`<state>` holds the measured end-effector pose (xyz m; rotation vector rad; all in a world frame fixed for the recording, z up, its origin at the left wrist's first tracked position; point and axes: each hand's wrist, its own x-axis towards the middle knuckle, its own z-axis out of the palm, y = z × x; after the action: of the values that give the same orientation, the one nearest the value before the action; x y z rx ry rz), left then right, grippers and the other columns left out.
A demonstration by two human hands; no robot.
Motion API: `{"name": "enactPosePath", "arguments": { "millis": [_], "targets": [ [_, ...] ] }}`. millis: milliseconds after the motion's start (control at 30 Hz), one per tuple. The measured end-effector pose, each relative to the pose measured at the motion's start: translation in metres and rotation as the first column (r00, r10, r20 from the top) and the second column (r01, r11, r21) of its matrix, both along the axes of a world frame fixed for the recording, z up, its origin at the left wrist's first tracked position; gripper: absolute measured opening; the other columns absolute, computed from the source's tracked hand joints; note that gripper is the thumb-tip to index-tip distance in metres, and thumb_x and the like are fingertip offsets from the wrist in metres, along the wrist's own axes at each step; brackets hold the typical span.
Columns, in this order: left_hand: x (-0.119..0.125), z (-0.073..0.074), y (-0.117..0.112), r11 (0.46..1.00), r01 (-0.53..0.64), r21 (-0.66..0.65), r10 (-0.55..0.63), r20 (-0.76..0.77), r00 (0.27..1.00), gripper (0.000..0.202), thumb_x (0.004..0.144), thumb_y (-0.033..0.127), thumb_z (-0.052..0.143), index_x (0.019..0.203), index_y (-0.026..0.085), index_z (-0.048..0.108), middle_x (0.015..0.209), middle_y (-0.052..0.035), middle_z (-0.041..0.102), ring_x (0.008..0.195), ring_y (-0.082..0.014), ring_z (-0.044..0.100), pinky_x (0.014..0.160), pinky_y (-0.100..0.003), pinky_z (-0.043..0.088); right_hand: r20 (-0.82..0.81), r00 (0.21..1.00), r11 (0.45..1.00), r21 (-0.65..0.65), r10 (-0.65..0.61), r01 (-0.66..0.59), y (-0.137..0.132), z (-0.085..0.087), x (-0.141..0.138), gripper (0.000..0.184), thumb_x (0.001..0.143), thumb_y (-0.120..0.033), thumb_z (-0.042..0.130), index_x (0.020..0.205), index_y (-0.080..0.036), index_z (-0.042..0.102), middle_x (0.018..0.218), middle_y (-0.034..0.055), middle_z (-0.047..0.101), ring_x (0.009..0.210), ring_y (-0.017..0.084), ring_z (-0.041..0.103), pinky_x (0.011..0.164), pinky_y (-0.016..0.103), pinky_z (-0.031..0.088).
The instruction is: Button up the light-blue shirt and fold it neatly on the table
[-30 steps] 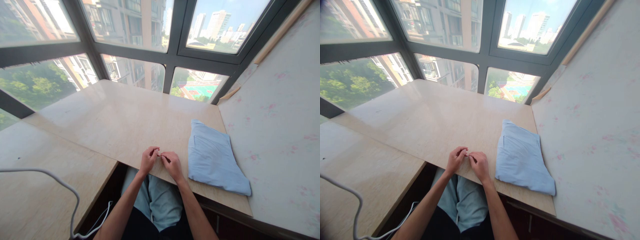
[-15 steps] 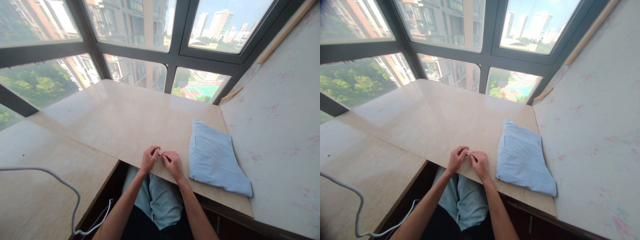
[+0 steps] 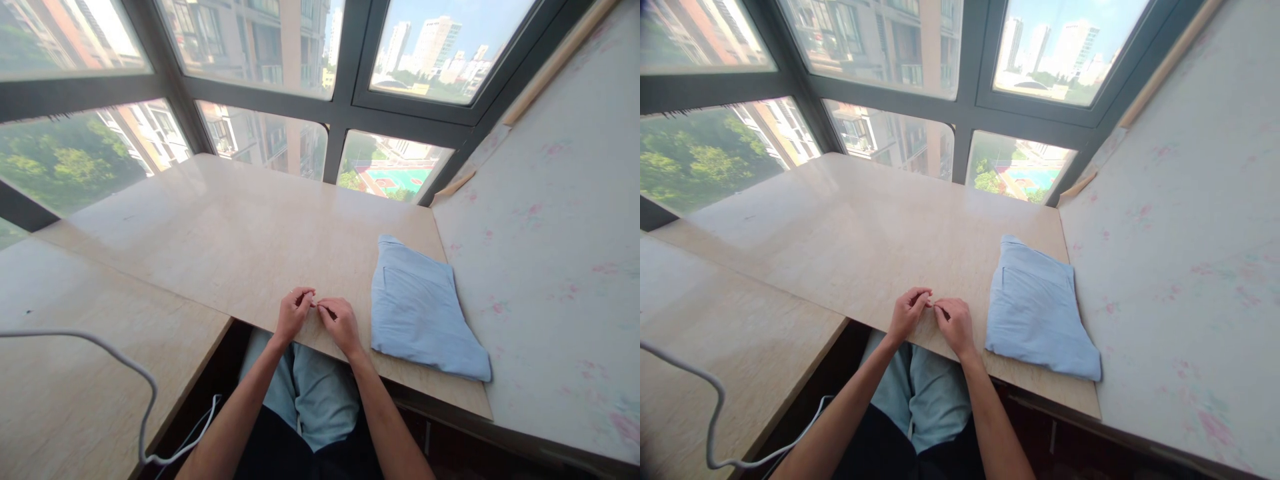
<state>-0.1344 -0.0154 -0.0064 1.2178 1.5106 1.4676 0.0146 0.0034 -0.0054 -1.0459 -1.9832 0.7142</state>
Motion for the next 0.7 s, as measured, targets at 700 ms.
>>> {"name": "enactPosePath", "arguments": {
  "millis": [700],
  "targets": [
    [-0.003, 0.004, -0.009, 1.000, -0.010, -0.021, 0.000, -0.405, 0.914, 0.025, 0.083, 0.044, 0.056, 0.092, 0.024, 0.069, 0.084, 0.0018, 0.074, 0.076, -0.0206, 0.072, 0.079, -0.036, 0.058, -0.139, 0.980, 0.989, -0.051, -0.141, 0.135, -0.043, 0.050, 0.072, 0.016, 0.092, -0.027, 0.058, 0.092, -0.022, 0.073, 0.098, 0.0033, 0.076, 0.097, 0.015, 0.069, 0.093, 0.029, 0.053]
  ]
}}
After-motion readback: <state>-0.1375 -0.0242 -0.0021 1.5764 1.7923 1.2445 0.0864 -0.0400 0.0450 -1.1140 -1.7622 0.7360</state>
